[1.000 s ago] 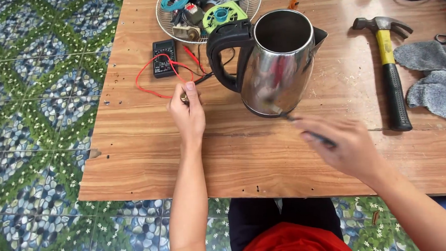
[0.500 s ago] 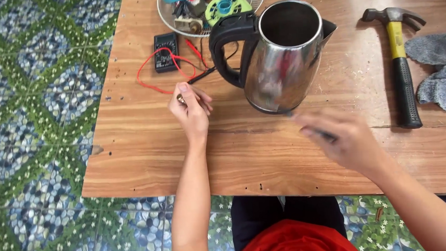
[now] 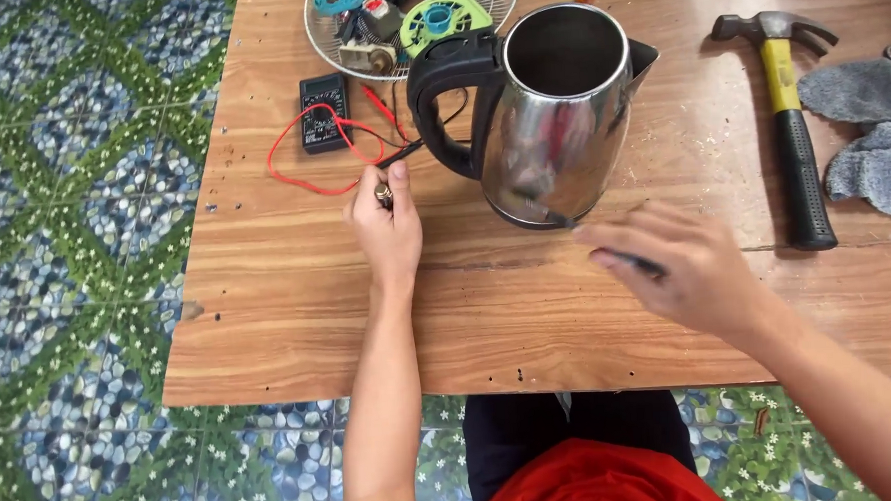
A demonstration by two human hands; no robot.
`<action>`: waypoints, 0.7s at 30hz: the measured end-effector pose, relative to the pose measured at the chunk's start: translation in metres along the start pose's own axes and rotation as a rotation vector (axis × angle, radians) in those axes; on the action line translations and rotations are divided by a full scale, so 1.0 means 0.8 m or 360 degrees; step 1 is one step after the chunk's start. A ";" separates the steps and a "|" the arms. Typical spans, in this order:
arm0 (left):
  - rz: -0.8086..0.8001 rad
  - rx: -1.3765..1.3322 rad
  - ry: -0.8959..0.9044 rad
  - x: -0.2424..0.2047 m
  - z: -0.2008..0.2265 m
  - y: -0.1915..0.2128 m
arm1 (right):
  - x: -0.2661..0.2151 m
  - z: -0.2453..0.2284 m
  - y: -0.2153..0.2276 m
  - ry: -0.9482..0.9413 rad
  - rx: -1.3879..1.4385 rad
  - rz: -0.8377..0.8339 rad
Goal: The person cleans the exterior of a stainless steel electric kettle using a small brush and a hammer. They scrub the kettle's body and handle, then use the hammer to tap the handle area. Finally, they use a small tool to scrape or clean the handle's crevices.
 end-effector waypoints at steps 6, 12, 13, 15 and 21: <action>0.0048 -0.0177 0.0057 0.003 0.023 0.015 | -0.006 0.026 0.006 -0.0114 0.0243 0.0017; 0.0112 -0.1029 0.0154 0.001 0.006 0.015 | -0.028 0.043 0.041 -0.0327 0.0357 0.0357; 0.0140 -0.1100 0.0064 0.003 0.012 0.021 | -0.033 0.040 0.034 -0.0210 0.0315 0.0292; 0.0155 -0.1196 -0.0034 0.014 0.018 0.022 | -0.042 0.033 0.039 -0.0105 0.0246 0.0235; 0.0253 -0.1566 0.0038 0.053 0.077 0.033 | -0.058 0.042 0.080 -0.0219 0.0187 0.0380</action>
Point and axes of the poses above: each hand's wrist, its own x-axis towards the middle knuckle, its own y-axis out of the back of the hand, z = x × y, the point moved 10 cm from there along x, towards the middle knuckle, and after that the axes turned 2 degrees about y, right-handed, at the moved point
